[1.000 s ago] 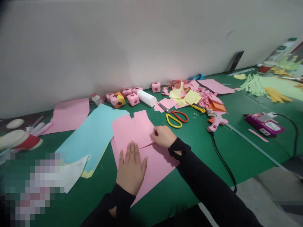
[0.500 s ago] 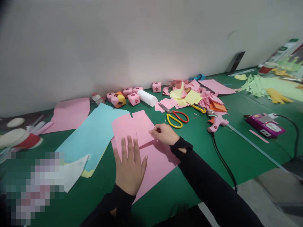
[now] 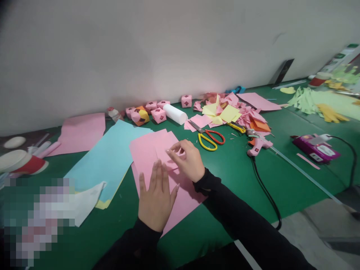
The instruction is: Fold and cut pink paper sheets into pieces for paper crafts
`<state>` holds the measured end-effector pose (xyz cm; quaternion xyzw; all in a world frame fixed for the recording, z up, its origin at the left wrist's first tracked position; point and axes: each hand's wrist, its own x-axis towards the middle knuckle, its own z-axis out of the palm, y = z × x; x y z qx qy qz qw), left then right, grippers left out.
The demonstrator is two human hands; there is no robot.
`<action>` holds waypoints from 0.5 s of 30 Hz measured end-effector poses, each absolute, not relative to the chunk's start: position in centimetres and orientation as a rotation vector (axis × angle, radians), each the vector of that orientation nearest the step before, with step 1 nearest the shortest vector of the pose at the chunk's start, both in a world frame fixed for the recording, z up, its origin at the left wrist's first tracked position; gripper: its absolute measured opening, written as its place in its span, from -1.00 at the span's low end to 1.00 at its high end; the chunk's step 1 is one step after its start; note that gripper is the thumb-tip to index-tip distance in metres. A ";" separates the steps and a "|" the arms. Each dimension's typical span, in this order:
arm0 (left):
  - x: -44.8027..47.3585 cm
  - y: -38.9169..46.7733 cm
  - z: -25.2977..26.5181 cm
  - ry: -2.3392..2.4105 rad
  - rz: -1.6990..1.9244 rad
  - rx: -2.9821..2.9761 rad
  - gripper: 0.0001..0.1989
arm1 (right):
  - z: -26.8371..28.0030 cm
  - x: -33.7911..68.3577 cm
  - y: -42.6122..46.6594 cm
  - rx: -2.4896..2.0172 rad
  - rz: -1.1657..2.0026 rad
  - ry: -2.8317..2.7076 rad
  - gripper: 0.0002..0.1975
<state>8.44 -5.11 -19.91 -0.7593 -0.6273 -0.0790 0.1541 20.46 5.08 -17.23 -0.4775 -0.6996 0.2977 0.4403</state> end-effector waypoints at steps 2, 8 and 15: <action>8.5 -5.1 -19.9 -1.803 -0.186 -2.212 -0.41 | -16.8 20.0 4.5 -1.084 0.824 -1.799 -0.78; 8.5 -5.2 -19.8 -1.822 -0.118 -2.302 -0.44 | -17.0 19.2 4.1 -1.003 0.922 -1.868 -0.79; 8.5 -5.1 -19.9 -1.788 -0.147 -2.284 -0.45 | -17.3 19.5 4.5 -1.098 1.009 -1.837 -0.83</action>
